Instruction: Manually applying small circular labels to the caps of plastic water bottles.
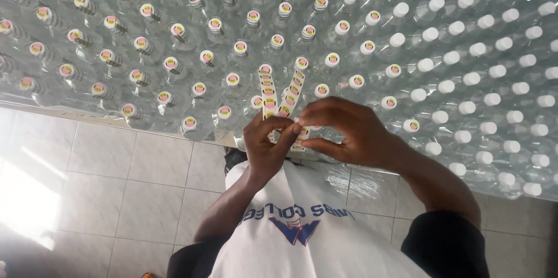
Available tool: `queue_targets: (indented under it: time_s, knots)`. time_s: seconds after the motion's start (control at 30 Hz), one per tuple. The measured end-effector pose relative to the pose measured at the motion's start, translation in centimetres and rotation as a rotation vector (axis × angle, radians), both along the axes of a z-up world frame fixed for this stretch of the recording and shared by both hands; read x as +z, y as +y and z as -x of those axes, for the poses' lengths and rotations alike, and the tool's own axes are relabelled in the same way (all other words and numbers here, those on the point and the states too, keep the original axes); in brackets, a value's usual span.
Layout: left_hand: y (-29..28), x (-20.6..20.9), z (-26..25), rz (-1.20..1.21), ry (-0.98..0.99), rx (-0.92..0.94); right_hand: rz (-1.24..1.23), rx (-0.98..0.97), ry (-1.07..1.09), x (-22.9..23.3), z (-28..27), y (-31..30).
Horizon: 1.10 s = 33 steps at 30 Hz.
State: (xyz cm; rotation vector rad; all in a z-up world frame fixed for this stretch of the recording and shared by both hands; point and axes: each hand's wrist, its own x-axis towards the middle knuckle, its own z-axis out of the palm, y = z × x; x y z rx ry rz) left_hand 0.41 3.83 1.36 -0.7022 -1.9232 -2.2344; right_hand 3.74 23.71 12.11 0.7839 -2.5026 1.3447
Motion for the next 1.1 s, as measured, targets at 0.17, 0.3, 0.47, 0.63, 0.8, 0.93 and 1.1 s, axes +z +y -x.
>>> queue_targets:
  time_s: [0.17, 0.3, 0.47, 0.63, 0.8, 0.93, 1.1]
  knots:
    - [0.5, -0.9, -1.7, 0.033, -0.043, -0.054, 0.202, -0.216, -0.069, -1.2, -3.2, -0.3]
    - [0.1, -0.1, -1.6, 0.061, -0.047, -0.104, 0.281, -0.284, -0.071, -1.8, -4.0, -0.1]
    - [-0.2, 1.0, -0.2, 0.064, 0.066, -0.149, 0.333, -0.329, -0.098, -1.4, -3.9, -0.9]
    - [-1.4, 0.4, 1.9, 0.038, 0.123, -0.17, 0.339, -0.382, -0.098, -1.4, -2.5, -2.5]
    - [-3.5, 1.2, 3.7, 0.012, 0.133, -0.19, 0.32, -0.373, -0.048, -0.9, -0.7, -5.1]
    - [-5.7, 1.9, 5.4, -0.015, 0.101, -0.202, 0.326, -0.377, 0.016, -1.1, 1.1, -7.4]
    - [-7.9, 1.9, 7.4, -0.023, 0.056, -0.262, 0.316, -0.386, 0.069, -2.4, 2.6, -9.1]
